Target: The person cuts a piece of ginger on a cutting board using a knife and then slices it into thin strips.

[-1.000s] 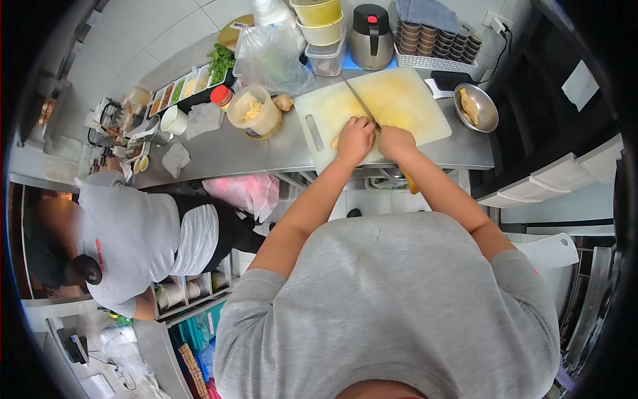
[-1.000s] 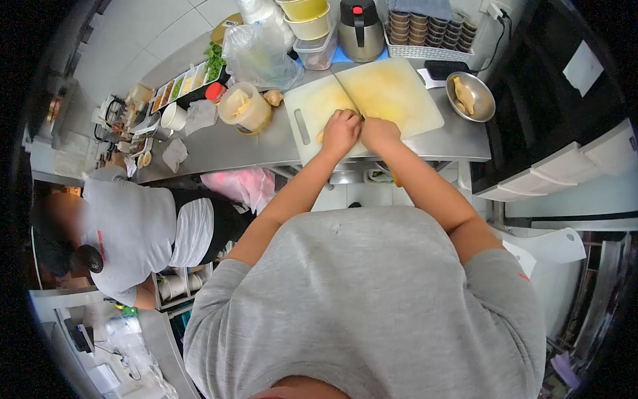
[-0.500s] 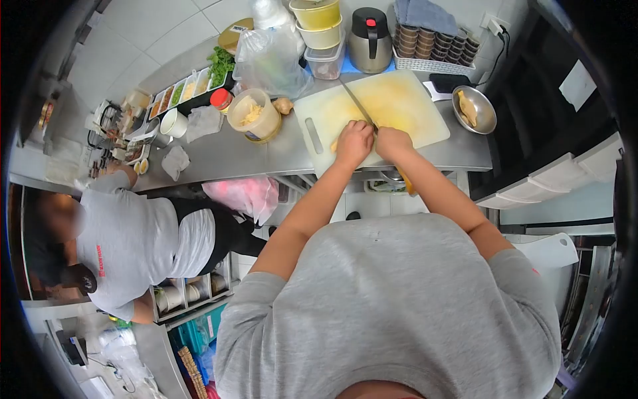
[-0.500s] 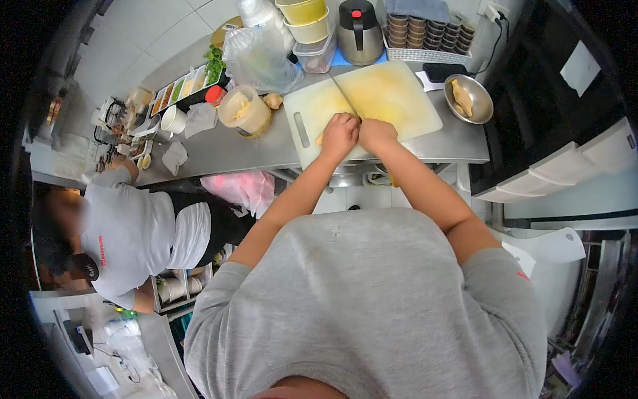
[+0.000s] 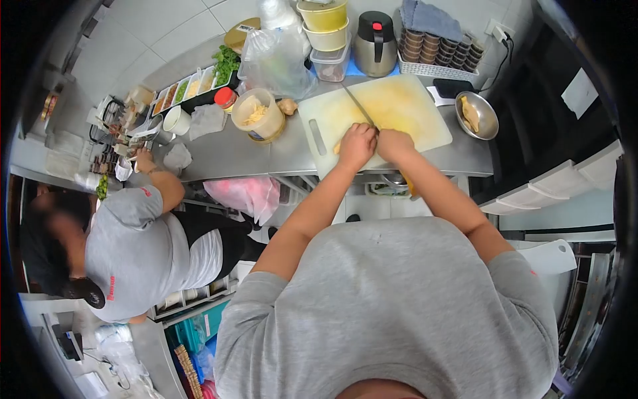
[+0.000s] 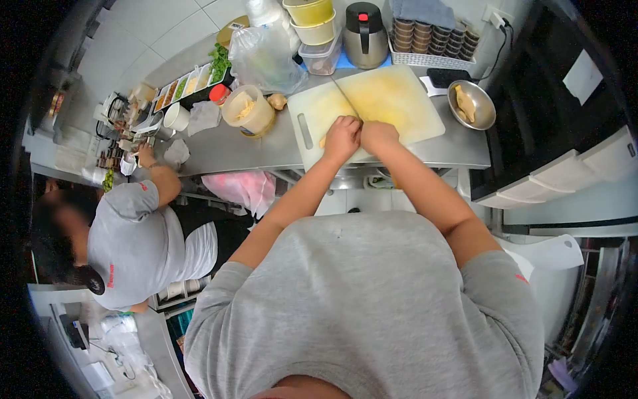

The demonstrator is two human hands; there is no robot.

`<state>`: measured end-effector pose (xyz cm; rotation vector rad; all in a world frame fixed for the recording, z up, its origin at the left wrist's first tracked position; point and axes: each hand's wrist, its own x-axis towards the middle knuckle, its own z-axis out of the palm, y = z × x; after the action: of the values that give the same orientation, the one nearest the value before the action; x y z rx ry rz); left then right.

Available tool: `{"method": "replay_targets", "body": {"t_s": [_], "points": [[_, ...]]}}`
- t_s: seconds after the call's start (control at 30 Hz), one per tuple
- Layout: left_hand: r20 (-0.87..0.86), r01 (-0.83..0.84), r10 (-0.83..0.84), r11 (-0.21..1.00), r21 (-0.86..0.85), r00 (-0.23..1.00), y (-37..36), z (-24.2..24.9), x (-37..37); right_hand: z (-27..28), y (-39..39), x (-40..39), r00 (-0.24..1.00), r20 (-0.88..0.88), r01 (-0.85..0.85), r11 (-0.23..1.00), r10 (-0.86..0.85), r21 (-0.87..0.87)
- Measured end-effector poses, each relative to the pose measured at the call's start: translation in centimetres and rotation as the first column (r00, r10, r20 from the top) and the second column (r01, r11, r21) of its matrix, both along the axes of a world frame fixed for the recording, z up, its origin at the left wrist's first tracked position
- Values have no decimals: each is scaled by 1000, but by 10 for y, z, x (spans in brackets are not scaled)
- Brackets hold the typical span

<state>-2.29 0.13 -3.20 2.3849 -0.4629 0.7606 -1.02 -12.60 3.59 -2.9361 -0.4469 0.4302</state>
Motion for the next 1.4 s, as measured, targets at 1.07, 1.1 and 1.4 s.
{"method": "replay_targets", "body": {"t_s": [1.07,1.1,1.4], "points": [[-74,100,-92,989,111,993,19,4,5,-4,4,0,1000,-23,11,1000,-10,23],[-62,110,-105,990,93,993,19,3,1,-8,10,-7,996,0,91,995,-91,37],[25,57,-62,985,163,998,18,4,-3,-7,4,-2,1000,7,7,1000,-7,21]]}}
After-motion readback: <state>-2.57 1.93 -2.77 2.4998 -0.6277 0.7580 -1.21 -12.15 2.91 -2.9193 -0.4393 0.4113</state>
